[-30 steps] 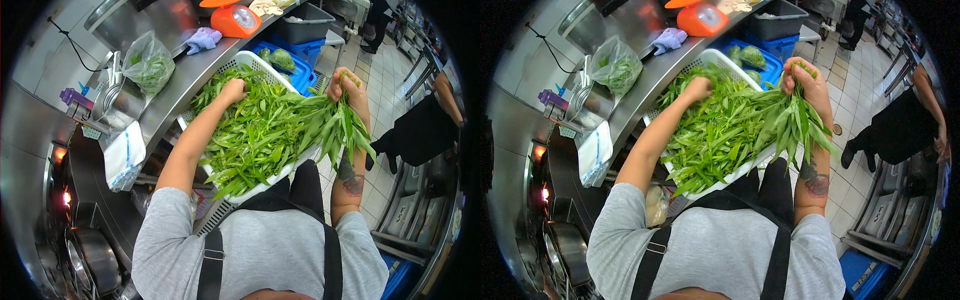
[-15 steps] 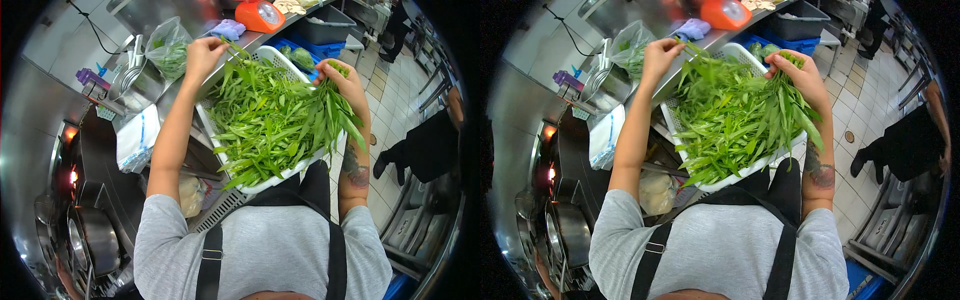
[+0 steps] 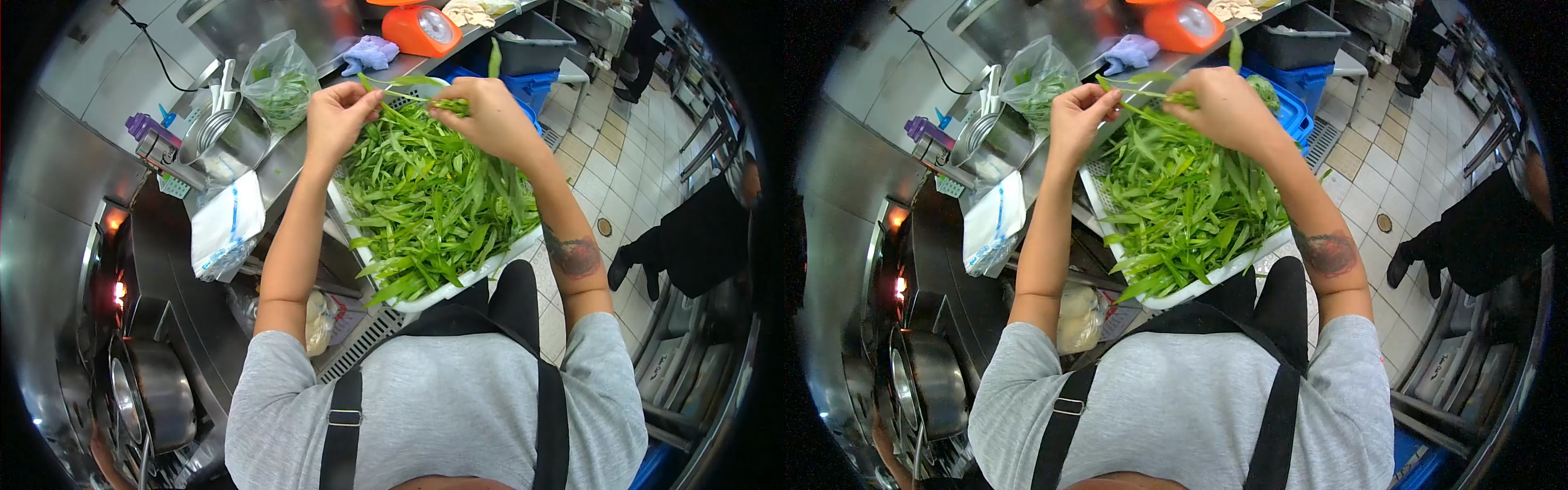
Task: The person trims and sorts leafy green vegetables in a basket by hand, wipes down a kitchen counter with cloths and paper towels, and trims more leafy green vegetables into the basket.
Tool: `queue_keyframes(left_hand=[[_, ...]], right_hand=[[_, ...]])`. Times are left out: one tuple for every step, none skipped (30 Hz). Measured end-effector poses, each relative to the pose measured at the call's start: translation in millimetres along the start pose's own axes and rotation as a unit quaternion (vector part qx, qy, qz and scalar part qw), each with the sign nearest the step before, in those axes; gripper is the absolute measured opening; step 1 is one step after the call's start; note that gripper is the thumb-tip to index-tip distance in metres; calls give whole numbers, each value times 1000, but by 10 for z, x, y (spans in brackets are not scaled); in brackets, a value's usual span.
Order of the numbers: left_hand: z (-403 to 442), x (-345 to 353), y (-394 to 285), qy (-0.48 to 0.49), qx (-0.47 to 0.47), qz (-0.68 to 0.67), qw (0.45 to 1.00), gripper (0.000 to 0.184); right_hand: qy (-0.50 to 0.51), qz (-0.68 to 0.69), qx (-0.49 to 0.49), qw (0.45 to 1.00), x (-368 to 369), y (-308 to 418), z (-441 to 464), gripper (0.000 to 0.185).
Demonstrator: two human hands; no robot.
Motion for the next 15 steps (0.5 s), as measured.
queue_keyframes(left_hand=[[-32, 70, -25, 3, -1, 10, 1000, 16], [-58, 131, -55, 6, -1, 20, 1000, 16], [-79, 190, -81, 9, -2, 30, 999, 16], [-97, 241, -107, 7, 3, 5, 1000, 16], [-106, 269, -132, 1, 6, 6, 1000, 16], [-114, 285, -158, -6, 9, 7, 1000, 16], [-119, 294, -181, -13, 12, 8, 1000, 16], [-115, 303, -183, -11, 4, -1, 1000, 16], [-117, 319, -192, -8, 7, -18, 1000, 16], [-120, 341, -200, -5, 11, -34, 999, 16], [-125, 370, -212, -1, 14, -51, 999, 16], [-145, 408, -253, -7, 28, -76, 997, 15], [-180, 456, -303, -14, 42, -102, 994, 14], [-214, 473, -345, -21, 56, -128, 990, 13], [-241, 462, -368, -31, 61, -130, 989, 12]], right_hand=[[8, -12, -3, 1000, 67, -4, 21, 21], [16, -24, -6, 1000, 143, -17, 36, 22], [24, -36, -9, 999, 199, -18, 51, 22], [18, -32, -11, 999, 216, -6, 65, 24], [6, -19, -13, 1000, 221, -18, 62, 24], [-7, -6, -15, 1000, 229, -41, 59, 24], [-19, 7, -16, 1000, 225, -63, 54, 24], [-33, 20, -3, 999, 209, -98, 41, 22], [-47, 34, 11, 998, 190, -136, 22, 20], [-61, 47, 25, 997, 172, -178, 0, 18], [-70, 68, 52, 994, 172, -260, -24, 18], [-78, 89, 80, 990, 179, -360, -43, 19], [-87, 109, 107, 984, 187, -440, -60, 19], [-111, 162, 129, 972, 184, -489, -79, 19], [-131, 200, 132, 962, 173, -508, -89, 19]])
Point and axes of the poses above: each hand's wrist, its own z-axis towards the middle knuckle, its own x-axis out of the palm, y = z × x, the point moved 7 cm from there along z, towards the middle knuckle, and after that the axes turned 9 degrees about -x, right-handed, at the moved point
